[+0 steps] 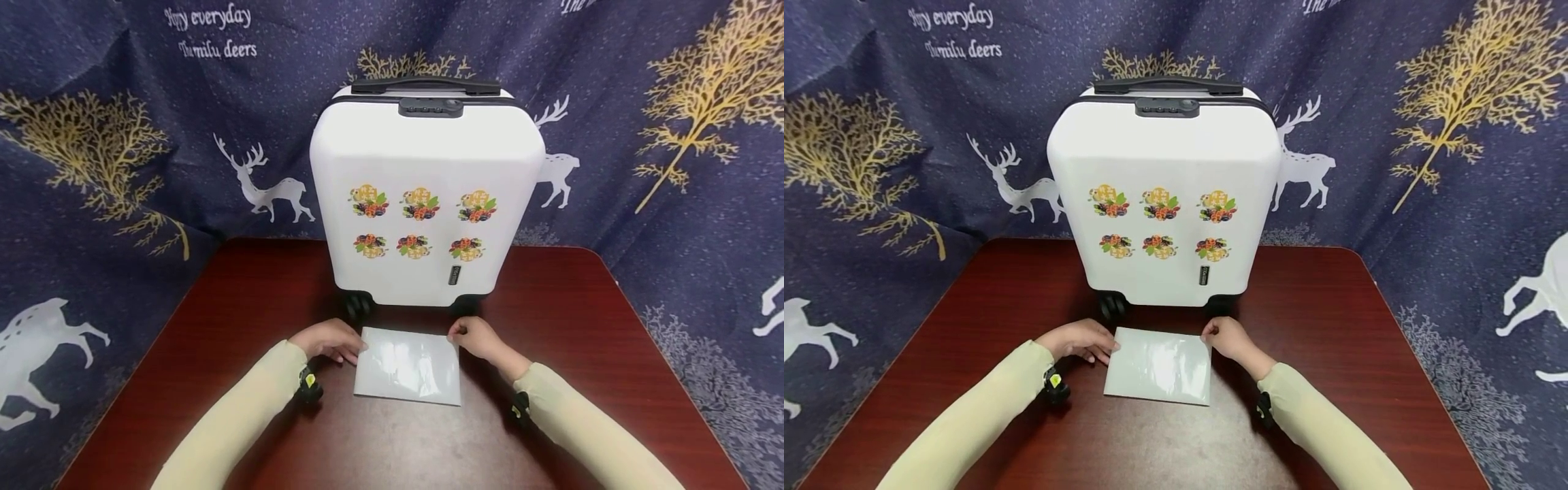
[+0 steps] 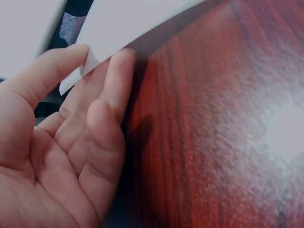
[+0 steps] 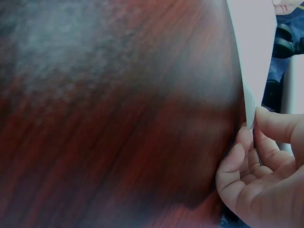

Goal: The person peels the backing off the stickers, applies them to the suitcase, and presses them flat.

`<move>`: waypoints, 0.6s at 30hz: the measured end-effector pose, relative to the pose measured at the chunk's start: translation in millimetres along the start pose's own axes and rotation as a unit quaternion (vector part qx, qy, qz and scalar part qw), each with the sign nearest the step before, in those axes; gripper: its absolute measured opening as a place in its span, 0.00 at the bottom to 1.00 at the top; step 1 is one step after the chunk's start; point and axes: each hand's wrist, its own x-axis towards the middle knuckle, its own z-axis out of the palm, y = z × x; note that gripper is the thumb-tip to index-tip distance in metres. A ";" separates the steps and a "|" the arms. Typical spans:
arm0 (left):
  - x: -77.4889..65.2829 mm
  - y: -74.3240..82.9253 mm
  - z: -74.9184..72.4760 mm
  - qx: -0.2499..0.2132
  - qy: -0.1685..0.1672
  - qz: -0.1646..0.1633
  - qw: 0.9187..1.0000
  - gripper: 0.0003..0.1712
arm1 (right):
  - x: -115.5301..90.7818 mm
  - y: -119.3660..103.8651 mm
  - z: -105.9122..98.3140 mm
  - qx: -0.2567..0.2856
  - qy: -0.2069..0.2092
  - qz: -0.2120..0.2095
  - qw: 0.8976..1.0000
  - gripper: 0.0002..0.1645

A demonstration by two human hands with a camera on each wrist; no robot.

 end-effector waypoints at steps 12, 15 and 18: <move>-3.2 2.7 8.4 0.033 0.056 -0.008 0.998 0.12 | 5.2 -0.6 3.1 -0.027 0.021 -0.004 0.999 0.07; -2.0 3.1 9.5 0.036 0.066 -0.012 0.997 0.12 | 4.2 0.0 1.7 -0.028 0.021 -0.002 0.999 0.09; -1.5 4.4 10.0 0.040 0.074 -0.013 0.996 0.13 | 2.8 0.2 -0.6 -0.028 0.020 0.001 0.999 0.11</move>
